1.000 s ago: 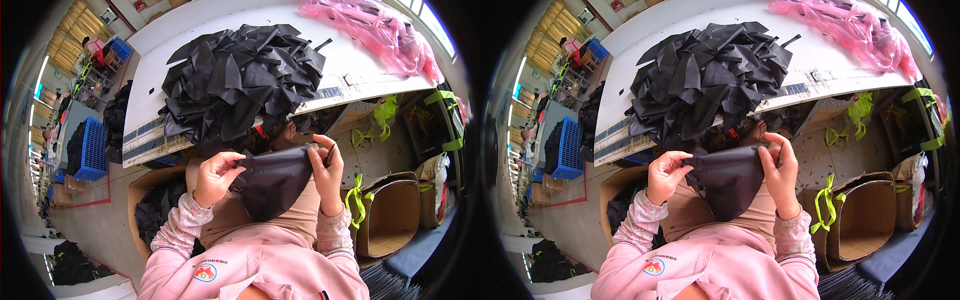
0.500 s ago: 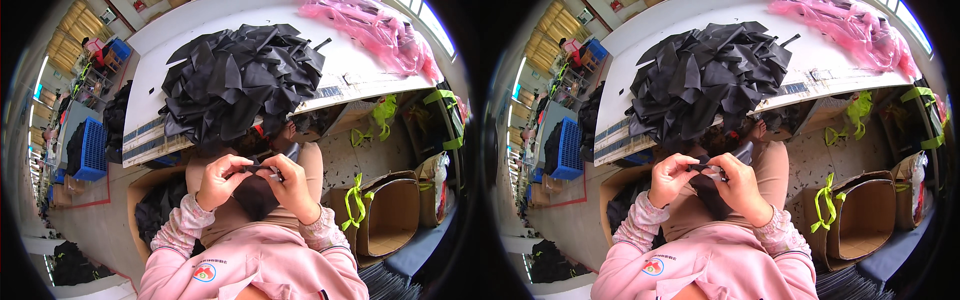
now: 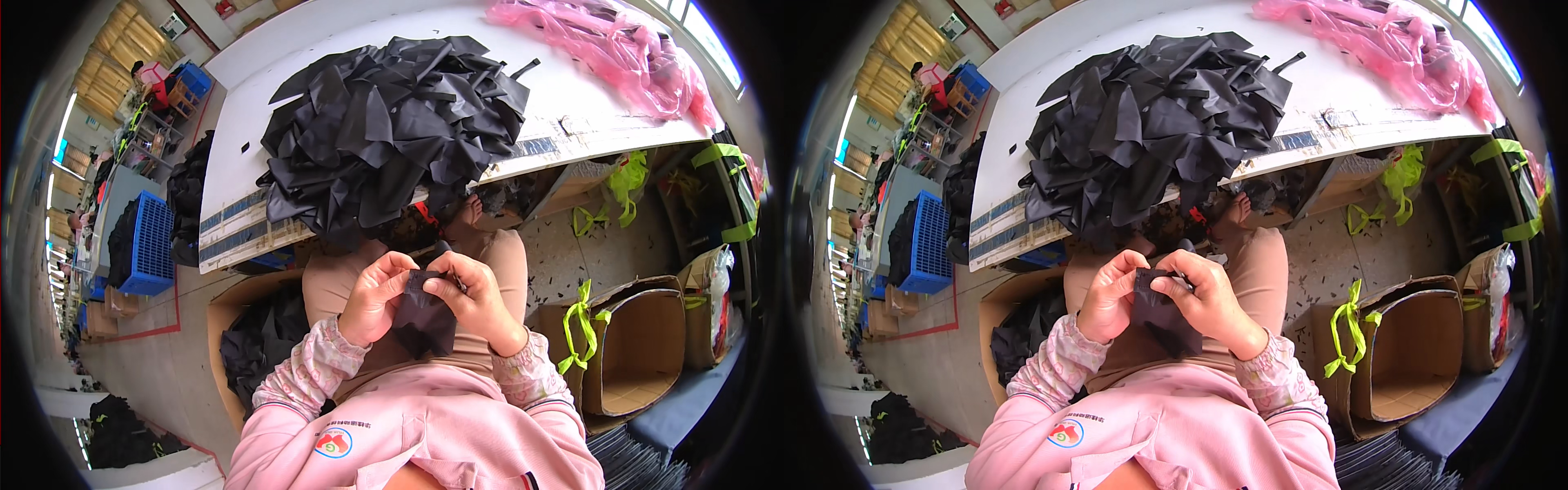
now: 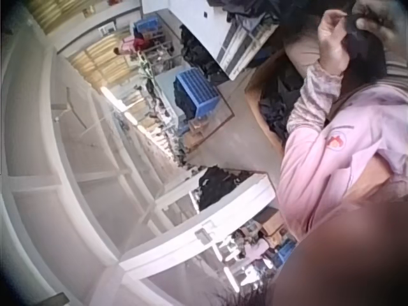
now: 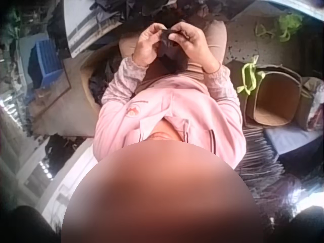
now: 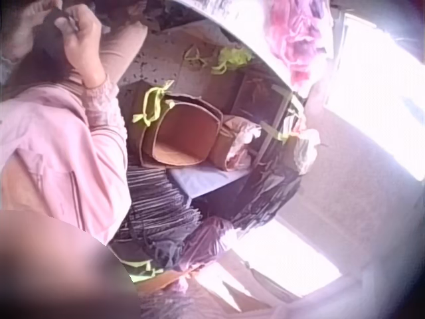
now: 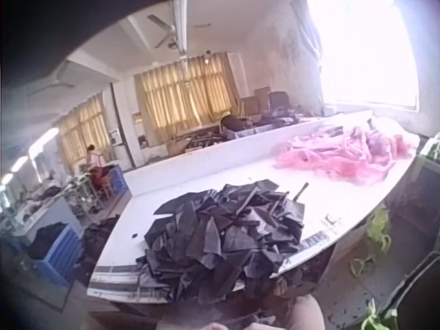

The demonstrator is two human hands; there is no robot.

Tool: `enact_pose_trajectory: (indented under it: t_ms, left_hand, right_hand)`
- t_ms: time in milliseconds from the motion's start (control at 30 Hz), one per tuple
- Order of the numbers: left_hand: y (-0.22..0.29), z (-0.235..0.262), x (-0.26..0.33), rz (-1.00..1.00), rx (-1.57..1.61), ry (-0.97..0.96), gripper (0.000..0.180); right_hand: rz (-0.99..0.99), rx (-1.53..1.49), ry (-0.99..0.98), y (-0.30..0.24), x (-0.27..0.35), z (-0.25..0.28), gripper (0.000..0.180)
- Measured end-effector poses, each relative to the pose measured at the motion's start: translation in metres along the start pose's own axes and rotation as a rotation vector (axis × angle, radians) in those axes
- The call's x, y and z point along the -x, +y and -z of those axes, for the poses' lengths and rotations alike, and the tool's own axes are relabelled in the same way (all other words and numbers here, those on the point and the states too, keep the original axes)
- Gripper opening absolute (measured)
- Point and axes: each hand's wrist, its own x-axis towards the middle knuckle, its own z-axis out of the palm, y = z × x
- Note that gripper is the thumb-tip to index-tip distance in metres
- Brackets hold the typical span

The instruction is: The recorder is trimming and inspecting black fabric components at a production workstation.

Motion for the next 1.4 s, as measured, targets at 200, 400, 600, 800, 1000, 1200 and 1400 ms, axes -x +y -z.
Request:
enact_pose_trajectory:
  t_ms: [200, 400, 600, 800, 1000, 1200, 1400]
  left_hand:
    - [-0.007, 0.006, 0.005, -0.064, -0.120, -0.001, 0.015]
    - [0.016, -0.008, 0.016, 0.020, -0.445, 0.030, 0.021]
    - [0.010, 0.010, 0.014, -0.149, -0.724, -0.088, 0.021]
    - [0.015, -0.002, 0.015, 0.095, -0.381, -0.050, 0.016]
    - [0.005, -0.008, 0.015, -0.081, -0.280, -0.048, 0.012]
    - [-0.005, 0.003, 0.013, -0.354, -0.417, -0.017, 0.010]
    - [-0.017, 0.013, 0.010, -0.541, -0.601, 0.151, 0.013]
  right_hand:
    - [-0.151, -0.105, 0.007, 0.004, 0.002, 0.000, 0.015]
    - [-0.171, -0.048, 0.009, 0.002, 0.001, 0.002, 0.016]
    - [-0.251, -0.032, -0.063, -0.001, 0.002, 0.001, 0.014]
    - [-0.268, -0.527, -0.104, 0.018, 0.002, 0.002, 0.016]
    - [-0.344, -0.718, -0.145, 0.021, -0.001, -0.002, 0.023]
    - [-0.069, 0.204, 0.229, 0.023, 0.003, 0.000, 0.030]
    - [-0.195, -0.101, -0.040, 0.013, 0.024, -0.002, 0.019]
